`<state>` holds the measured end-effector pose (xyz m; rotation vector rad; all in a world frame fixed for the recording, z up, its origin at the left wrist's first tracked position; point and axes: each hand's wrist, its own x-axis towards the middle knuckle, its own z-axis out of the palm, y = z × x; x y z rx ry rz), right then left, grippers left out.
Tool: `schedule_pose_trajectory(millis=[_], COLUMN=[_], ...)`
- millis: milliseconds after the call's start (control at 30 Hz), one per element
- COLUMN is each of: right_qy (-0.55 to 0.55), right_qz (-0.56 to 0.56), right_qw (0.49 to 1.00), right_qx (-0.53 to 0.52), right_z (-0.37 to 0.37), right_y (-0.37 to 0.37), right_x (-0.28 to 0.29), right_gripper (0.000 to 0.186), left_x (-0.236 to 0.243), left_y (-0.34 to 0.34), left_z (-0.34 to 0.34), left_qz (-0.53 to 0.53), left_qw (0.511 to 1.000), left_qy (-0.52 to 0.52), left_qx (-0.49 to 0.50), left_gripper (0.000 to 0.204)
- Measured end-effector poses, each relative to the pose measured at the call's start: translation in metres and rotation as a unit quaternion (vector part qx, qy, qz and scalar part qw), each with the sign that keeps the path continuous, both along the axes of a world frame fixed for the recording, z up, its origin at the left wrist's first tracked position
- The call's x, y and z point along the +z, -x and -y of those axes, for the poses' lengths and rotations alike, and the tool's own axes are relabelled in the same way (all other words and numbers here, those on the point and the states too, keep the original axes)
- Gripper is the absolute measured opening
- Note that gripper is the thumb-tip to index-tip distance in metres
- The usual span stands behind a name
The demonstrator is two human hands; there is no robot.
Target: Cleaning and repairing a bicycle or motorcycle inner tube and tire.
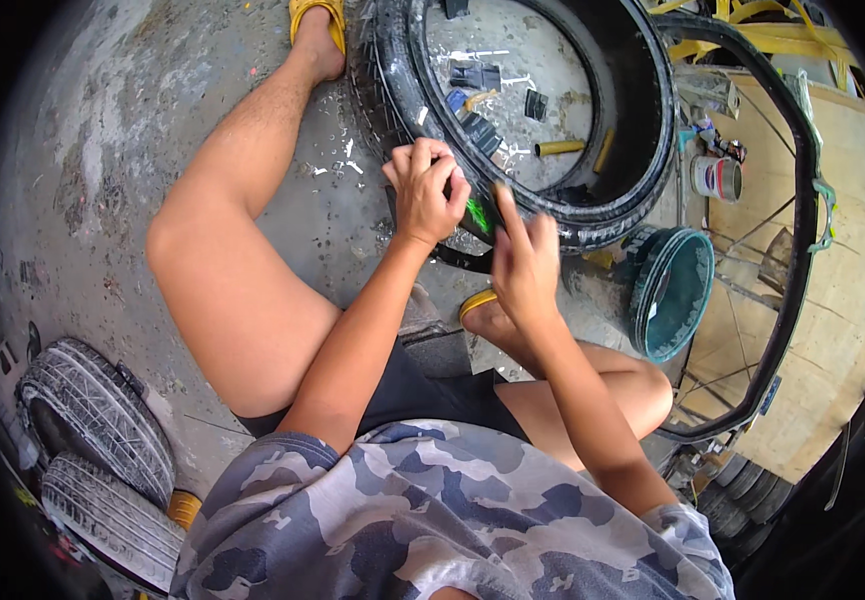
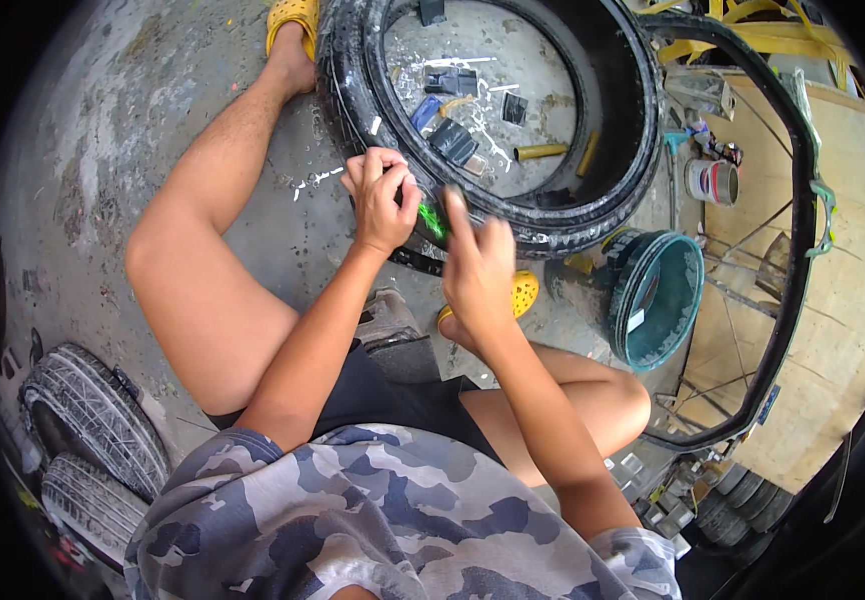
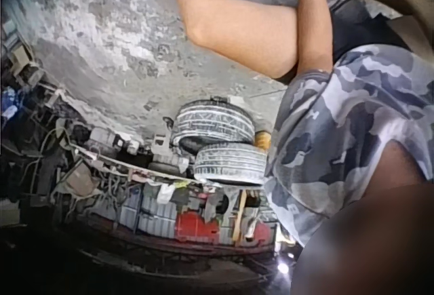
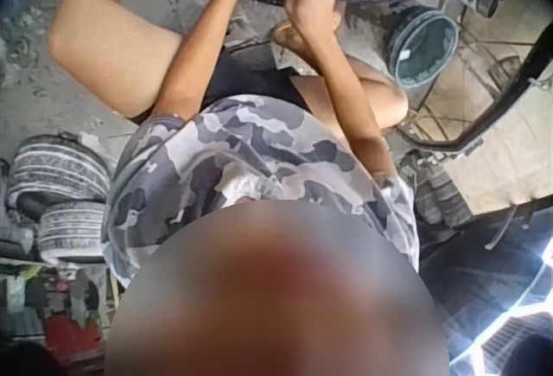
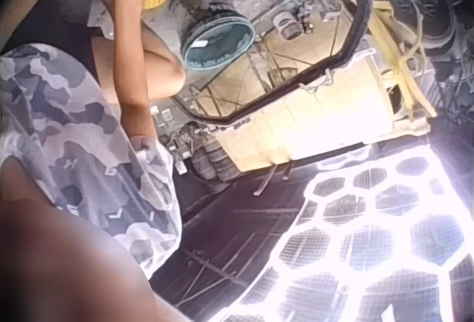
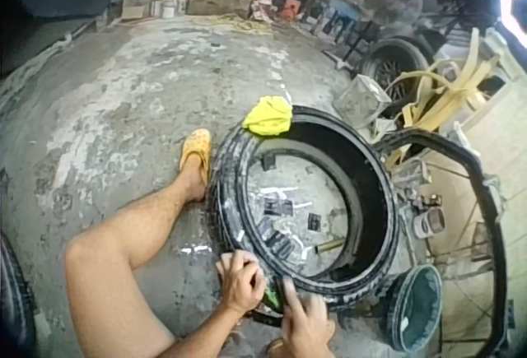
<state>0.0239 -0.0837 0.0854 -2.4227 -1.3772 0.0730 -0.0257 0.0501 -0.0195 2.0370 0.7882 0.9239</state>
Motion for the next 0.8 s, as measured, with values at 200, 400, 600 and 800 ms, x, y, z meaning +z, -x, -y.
schedule_pose_trajectory(millis=[200, 400, 600, 800], right_qy=[0.041, 0.062, 0.104, 0.095], right_qz=[0.016, 0.040, 0.049, 0.060], right_qw=[0.999, 0.997, 0.992, 0.993], right_qx=[-0.009, 0.017, 0.048, 0.029], right_z=[0.020, -0.024, 0.037, 0.001], right_y=[0.008, 0.005, 0.024, 0.020], right_x=[0.000, -0.003, 0.002, 0.005], right_gripper=[0.062, 0.072, 0.073, 0.072], left_x=[-0.007, -0.006, -0.002, -0.003], left_y=[0.005, 0.001, 0.003, 0.007], left_z=[-0.006, -0.002, 0.001, -0.002], left_qz=[-0.007, 0.007, -0.002, -0.010], left_qw=[1.000, 1.000, 1.000, 1.000], left_qy=[-0.007, -0.006, 0.011, 0.008], left_qx=[0.008, 0.013, -0.006, -0.003], left_gripper=[0.009, 0.010, 0.010, 0.010])
